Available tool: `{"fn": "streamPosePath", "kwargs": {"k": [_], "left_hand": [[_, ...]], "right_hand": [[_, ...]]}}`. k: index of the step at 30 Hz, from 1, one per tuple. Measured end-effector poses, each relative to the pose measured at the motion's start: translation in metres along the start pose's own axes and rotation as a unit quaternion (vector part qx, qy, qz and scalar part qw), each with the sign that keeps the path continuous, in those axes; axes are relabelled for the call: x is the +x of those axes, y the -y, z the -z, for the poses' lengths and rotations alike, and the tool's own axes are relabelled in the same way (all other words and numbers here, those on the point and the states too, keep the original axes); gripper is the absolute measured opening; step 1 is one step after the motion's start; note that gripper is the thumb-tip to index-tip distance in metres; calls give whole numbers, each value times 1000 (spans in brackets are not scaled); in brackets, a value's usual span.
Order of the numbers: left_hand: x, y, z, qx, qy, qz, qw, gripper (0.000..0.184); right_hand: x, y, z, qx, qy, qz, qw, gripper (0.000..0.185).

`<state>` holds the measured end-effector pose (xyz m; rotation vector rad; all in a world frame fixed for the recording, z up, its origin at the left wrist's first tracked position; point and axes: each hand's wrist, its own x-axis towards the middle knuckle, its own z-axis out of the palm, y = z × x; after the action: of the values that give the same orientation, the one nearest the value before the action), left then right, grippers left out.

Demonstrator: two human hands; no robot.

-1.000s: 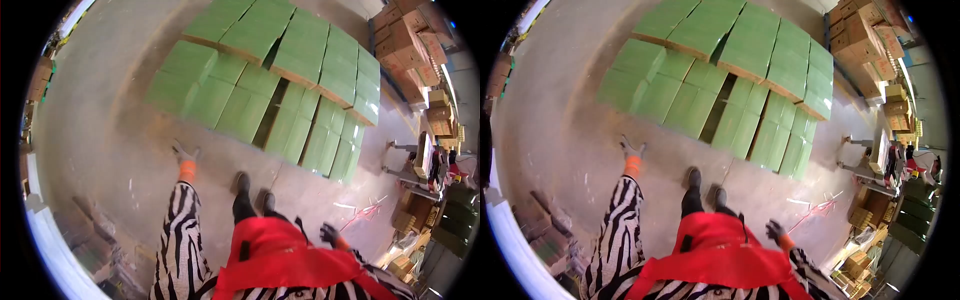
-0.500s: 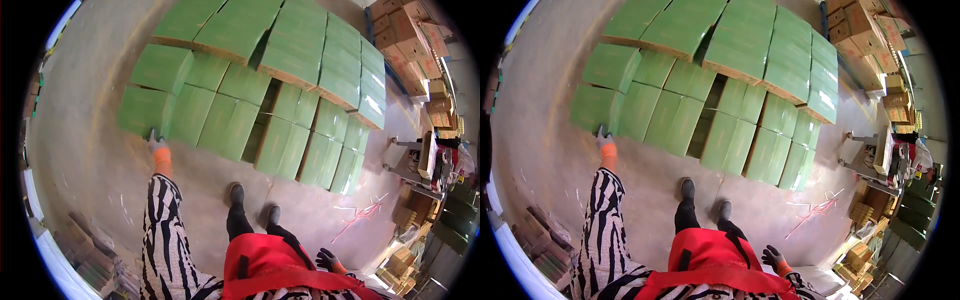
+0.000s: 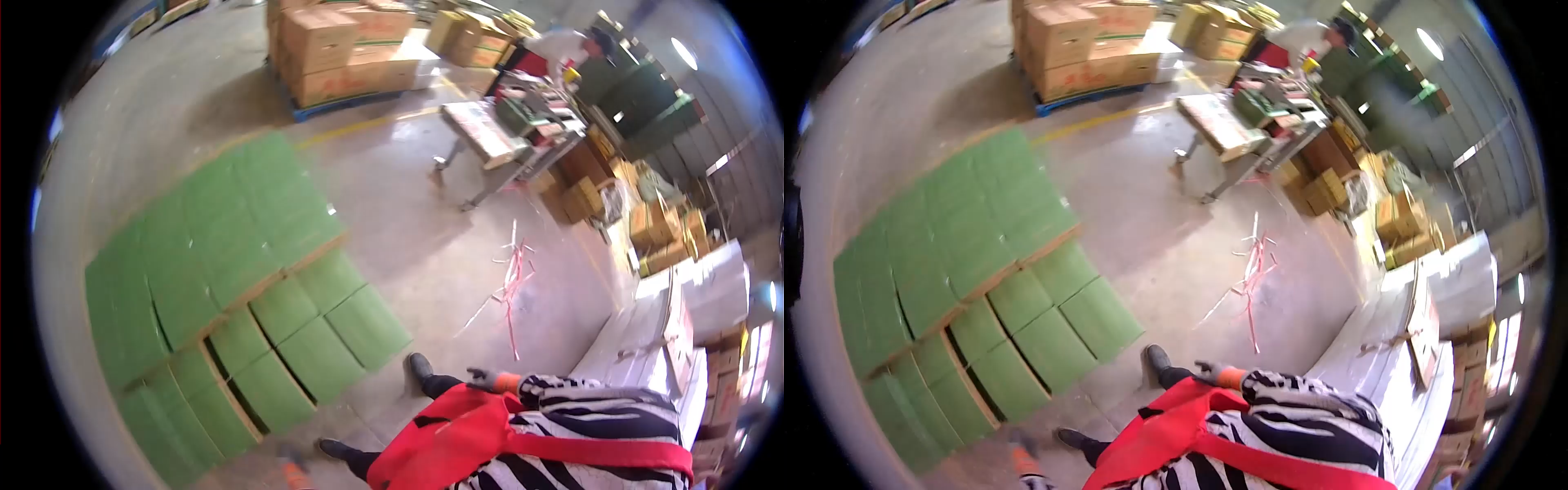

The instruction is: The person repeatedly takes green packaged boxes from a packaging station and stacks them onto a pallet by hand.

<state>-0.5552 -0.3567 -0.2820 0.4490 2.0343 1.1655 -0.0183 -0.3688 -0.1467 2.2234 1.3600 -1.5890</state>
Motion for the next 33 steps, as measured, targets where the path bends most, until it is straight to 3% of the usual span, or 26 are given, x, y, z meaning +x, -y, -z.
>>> {"fn": "streamPosePath", "kwargs": {"k": [3, 5, 6, 9, 12, 15, 19, 21, 23, 25, 26, 27, 30, 33], "left_hand": [[-76, -28, -112, -58, 199, 125, 970, 35], [-115, -54, -167, -68, 318, 166, 931, 34], [-126, -70, -198, -84, 371, 163, 910, 34], [-145, -117, -274, -78, 466, 133, 871, 35], [-152, -169, -342, 49, 431, 73, 898, 39], [-150, -203, -382, 30, 366, 118, 923, 38], [-152, -235, -445, 54, 226, 205, 951, 39], [-143, -231, -480, 88, 190, 237, 949, 41], [-148, -244, -519, 79, 228, 261, 935, 43], [-167, -278, -568, 104, 275, 237, 926, 42], [-168, -292, -594, 174, 328, 151, 916, 41], [-165, -303, -615, 243, 378, 63, 891, 40], [-144, -327, -683, 229, 401, 114, 879, 38], [-147, -362, -752, 60, 391, 129, 909, 41]], "right_hand": [[13, 22, 113, -19, -82, -5, 996, 79], [62, -1, 161, -14, -183, 16, 983, 82], [84, -13, 188, 15, -247, 69, 966, 87], [95, 28, 270, 73, -336, 96, 934, 91], [158, 38, 355, 59, -393, 76, 915, 91], [243, 42, 472, 61, -504, 129, 852, 94], [334, 72, 666, 8, -629, 101, 770, 98], [347, 88, 737, -15, -610, 33, 792, 99], [356, 93, 794, -69, -542, -8, 837, 104], [358, 92, 826, -123, -469, -32, 874, 104], [369, 84, 833, -110, -455, -20, 884, 103], [379, 76, 830, -101, -501, 26, 859, 96], [380, 58, 830, -109, -504, 72, 854, 86], [360, 23, 822, -134, -518, 159, 830, 82]]}}
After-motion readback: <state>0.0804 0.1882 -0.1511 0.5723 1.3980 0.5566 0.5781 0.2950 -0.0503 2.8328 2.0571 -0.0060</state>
